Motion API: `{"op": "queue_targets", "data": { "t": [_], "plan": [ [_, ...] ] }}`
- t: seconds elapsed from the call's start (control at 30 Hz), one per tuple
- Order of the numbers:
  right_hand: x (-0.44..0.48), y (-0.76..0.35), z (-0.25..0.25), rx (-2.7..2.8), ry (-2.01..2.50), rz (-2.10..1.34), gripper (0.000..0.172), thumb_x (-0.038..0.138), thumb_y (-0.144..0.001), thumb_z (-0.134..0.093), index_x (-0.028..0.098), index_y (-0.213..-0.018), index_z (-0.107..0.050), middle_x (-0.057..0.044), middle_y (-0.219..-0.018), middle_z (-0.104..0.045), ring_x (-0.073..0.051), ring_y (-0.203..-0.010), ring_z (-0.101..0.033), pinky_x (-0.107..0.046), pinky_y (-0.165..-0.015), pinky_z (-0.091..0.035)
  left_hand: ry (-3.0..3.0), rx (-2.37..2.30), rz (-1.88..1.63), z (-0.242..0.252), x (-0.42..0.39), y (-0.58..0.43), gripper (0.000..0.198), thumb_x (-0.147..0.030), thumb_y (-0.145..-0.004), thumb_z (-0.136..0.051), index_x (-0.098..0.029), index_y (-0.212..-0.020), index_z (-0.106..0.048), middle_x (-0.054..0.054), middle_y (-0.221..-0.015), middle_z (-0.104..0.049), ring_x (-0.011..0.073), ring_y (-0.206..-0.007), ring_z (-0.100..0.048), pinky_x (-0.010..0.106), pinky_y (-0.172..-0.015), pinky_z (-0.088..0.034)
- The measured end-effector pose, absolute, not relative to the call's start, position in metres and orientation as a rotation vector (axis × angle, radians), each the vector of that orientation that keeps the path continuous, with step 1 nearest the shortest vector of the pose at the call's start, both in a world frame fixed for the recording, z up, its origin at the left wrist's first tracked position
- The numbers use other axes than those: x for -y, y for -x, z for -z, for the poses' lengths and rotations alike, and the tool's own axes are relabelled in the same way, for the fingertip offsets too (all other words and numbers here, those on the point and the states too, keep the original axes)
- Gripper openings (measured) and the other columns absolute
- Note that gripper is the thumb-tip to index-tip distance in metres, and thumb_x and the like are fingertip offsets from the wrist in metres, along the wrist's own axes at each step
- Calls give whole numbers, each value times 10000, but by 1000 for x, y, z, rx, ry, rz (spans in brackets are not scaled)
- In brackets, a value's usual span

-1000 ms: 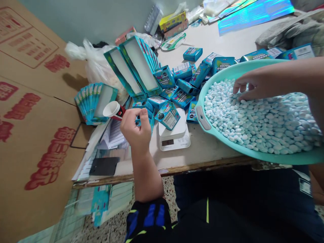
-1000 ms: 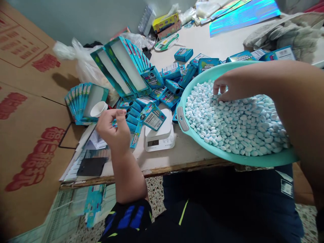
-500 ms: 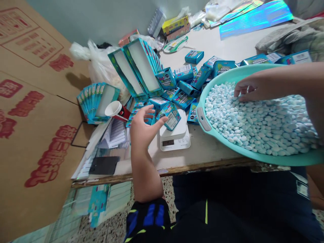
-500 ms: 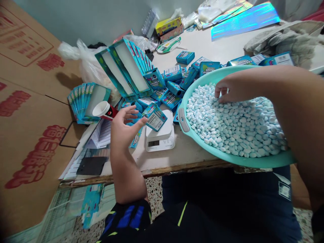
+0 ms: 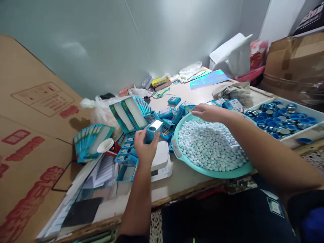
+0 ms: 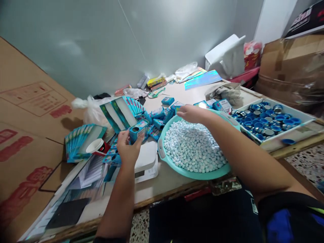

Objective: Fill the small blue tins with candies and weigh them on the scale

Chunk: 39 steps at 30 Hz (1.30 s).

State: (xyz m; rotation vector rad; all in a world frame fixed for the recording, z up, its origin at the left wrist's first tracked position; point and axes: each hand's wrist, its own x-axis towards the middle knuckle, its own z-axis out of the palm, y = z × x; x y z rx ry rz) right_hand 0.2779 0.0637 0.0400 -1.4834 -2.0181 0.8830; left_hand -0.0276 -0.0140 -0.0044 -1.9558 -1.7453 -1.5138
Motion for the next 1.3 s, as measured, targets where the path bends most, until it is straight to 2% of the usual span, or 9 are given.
{"op": "queue_targets", "data": {
  "t": [0.1,0.17,0.3,0.47,0.8,0.97,1.07,1.17,1.3],
  "plan": [
    [-62,-266,-39,1507,1305,-1327,315,472,-1018,-524,203,-1084,-676,-108,-1186,-690,-213,-975,-650,-328,-855,-546,2029,1318,1216,-15,-3,-13,332,-294,-848,-742,-258,-1177,-768,85,-1014,-646,255,-994,-606,412,-936,-502],
    [-60,-257,-35,1167,1142,-1592,322,485,-1021,-507,198,-1073,-642,-104,-1104,-681,-192,-905,-651,-331,-837,-568,2150,1143,1010,-22,-18,-36,400,-191,-874,-678,-298,-1251,-758,95,-1038,-677,269,-1025,-593,426,-951,-473],
    [-59,-241,-29,893,865,-1791,190,318,-1021,-490,189,-957,-614,-28,-812,-629,-136,-757,-600,-283,-810,-573,2240,1000,878,-23,-45,-60,388,-174,-970,-562,-345,-1255,-761,94,-1072,-710,273,-1036,-583,430,-933,-418],
    [-62,-242,-36,875,847,-1827,226,242,-1044,-428,183,-896,-589,-23,-743,-614,-128,-714,-593,-269,-770,-589,2277,1091,818,-22,-54,-65,368,-173,-1000,-535,-341,-1219,-777,103,-1081,-721,279,-1057,-592,438,-930,-387],
    [-64,-244,-33,1168,1035,-1694,304,310,-1073,-409,179,-869,-592,-46,-768,-655,-125,-704,-618,-259,-780,-567,2209,1229,816,-9,-44,-63,418,-142,-927,-601,-310,-1282,-744,105,-1123,-713,302,-1072,-604,445,-929,-436],
    [-67,-258,-26,1749,1315,-1330,257,298,-934,-690,167,-720,-639,-60,-727,-652,-180,-796,-592,-285,-823,-476,2193,1464,1098,-5,-20,-25,411,-359,-893,-710,-195,-1270,-722,122,-1087,-676,284,-1030,-642,412,-937,-516],
    [-64,-267,-21,2249,1385,-962,89,255,-869,-760,172,-881,-731,-67,-970,-727,-207,-925,-590,-316,-913,-428,2137,1757,1309,-1,-3,10,452,-450,-809,-763,-162,-1155,-728,118,-1079,-690,271,-978,-671,391,-891,-554],
    [-59,-271,-20,2411,1403,-932,281,305,-883,-756,182,-1135,-754,-108,-1226,-714,-259,-1024,-607,-372,-945,-415,2192,2177,1493,7,12,46,450,-441,-720,-815,-166,-1062,-721,108,-1051,-735,272,-944,-703,378,-834,-580],
    [-58,-273,-19,2677,1416,-749,423,404,-894,-740,229,-1278,-726,-112,-1321,-672,-287,-1106,-633,-388,-948,-449,2259,2538,1738,23,25,84,553,-433,-597,-915,-154,-1025,-703,98,-1018,-765,283,-969,-723,377,-870,-592]
  ]
}}
